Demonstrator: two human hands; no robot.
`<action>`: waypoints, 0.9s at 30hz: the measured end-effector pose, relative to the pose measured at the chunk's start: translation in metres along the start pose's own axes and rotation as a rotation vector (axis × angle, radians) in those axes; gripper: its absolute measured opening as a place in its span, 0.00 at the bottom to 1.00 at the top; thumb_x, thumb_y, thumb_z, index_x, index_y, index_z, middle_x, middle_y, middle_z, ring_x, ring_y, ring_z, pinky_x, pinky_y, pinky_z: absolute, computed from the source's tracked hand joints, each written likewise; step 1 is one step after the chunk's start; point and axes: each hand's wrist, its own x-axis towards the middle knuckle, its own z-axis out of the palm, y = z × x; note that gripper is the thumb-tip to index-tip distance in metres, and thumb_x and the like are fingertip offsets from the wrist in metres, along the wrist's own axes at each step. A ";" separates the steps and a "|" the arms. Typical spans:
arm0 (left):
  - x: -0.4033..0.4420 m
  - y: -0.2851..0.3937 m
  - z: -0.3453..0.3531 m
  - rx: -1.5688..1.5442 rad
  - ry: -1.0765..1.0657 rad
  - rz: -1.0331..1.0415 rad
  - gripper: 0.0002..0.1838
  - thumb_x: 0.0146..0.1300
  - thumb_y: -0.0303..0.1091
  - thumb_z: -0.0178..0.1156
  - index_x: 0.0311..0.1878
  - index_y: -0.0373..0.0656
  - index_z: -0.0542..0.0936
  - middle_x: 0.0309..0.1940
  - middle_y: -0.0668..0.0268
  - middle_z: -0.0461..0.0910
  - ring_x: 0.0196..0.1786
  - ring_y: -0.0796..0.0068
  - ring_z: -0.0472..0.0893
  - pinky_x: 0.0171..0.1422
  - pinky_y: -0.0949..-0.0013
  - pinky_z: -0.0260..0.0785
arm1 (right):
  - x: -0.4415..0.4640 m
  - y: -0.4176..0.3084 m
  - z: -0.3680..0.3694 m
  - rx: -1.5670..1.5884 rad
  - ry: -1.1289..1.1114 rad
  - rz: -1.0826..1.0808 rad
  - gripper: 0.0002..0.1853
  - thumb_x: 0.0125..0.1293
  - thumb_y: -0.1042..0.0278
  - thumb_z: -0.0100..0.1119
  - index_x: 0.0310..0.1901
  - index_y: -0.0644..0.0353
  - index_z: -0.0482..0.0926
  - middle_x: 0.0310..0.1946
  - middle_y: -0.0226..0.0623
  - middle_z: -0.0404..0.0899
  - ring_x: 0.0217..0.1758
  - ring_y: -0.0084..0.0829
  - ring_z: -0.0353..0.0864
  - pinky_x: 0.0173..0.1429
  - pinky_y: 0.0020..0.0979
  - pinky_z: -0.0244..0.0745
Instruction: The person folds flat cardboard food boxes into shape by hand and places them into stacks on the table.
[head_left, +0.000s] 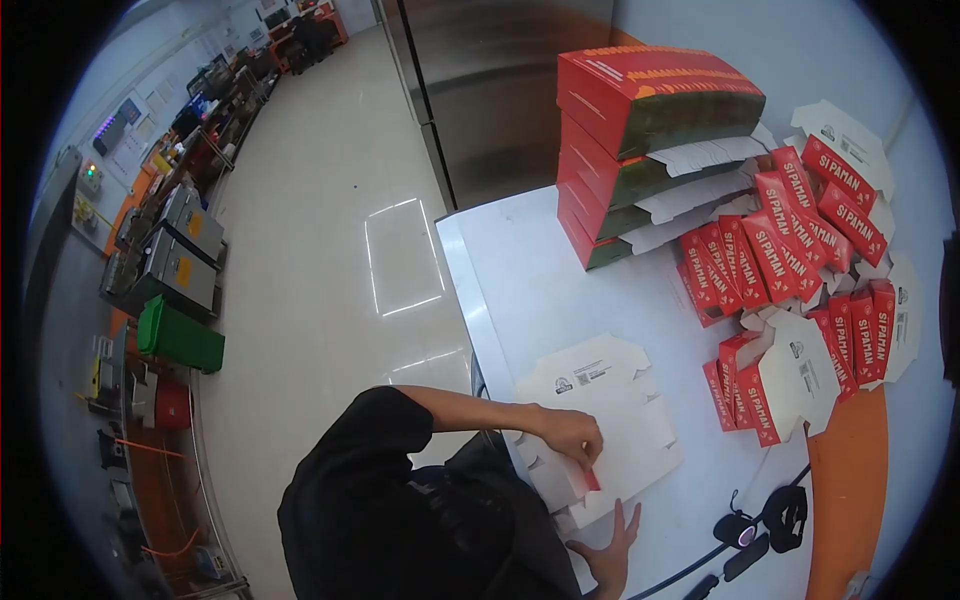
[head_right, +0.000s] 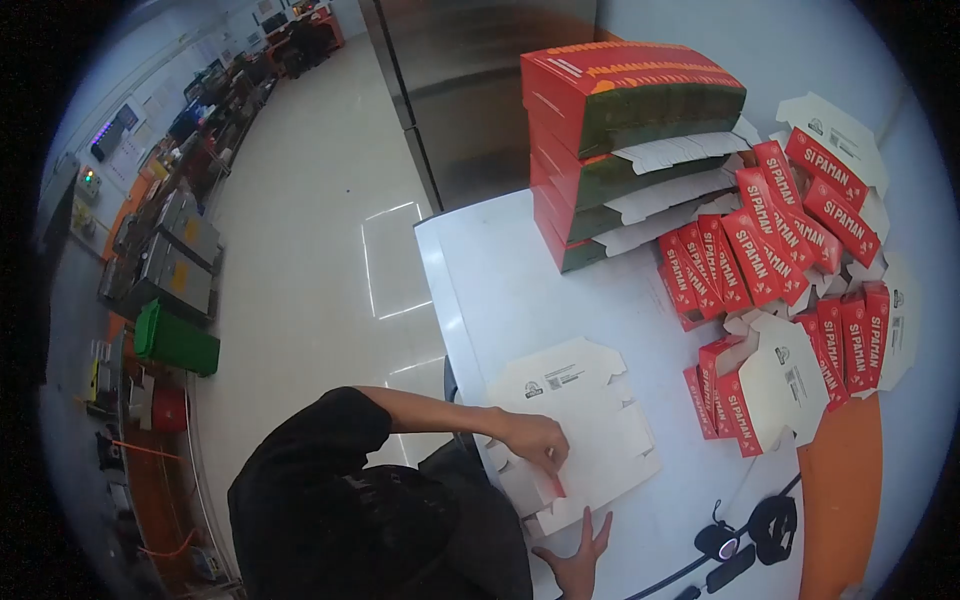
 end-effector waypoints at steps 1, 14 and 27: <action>0.000 0.003 -0.004 -0.068 0.054 0.039 0.11 0.65 0.40 0.70 0.41 0.41 0.89 0.34 0.59 0.88 0.39 0.59 0.86 0.46 0.58 0.77 | 0.003 0.000 0.001 0.015 0.103 -0.044 0.56 0.45 0.67 0.84 0.78 0.55 0.65 0.84 0.52 0.50 0.85 0.56 0.50 0.83 0.53 0.56; -0.020 0.011 0.012 0.527 0.405 0.451 0.08 0.66 0.33 0.65 0.35 0.41 0.76 0.35 0.62 0.77 0.40 0.57 0.81 0.46 0.54 0.75 | 0.015 0.006 0.005 0.314 0.719 -0.368 0.30 0.60 0.76 0.59 0.67 0.70 0.75 0.72 0.56 0.72 0.76 0.56 0.69 0.82 0.55 0.58; -0.019 0.056 0.014 -0.406 0.327 -0.113 0.14 0.73 0.30 0.64 0.58 0.37 0.83 0.44 0.60 0.89 0.46 0.71 0.87 0.54 0.66 0.79 | 0.056 -0.022 0.022 0.175 0.777 -0.506 0.14 0.65 0.78 0.68 0.51 0.62 0.77 0.57 0.45 0.80 0.77 0.55 0.67 0.79 0.57 0.59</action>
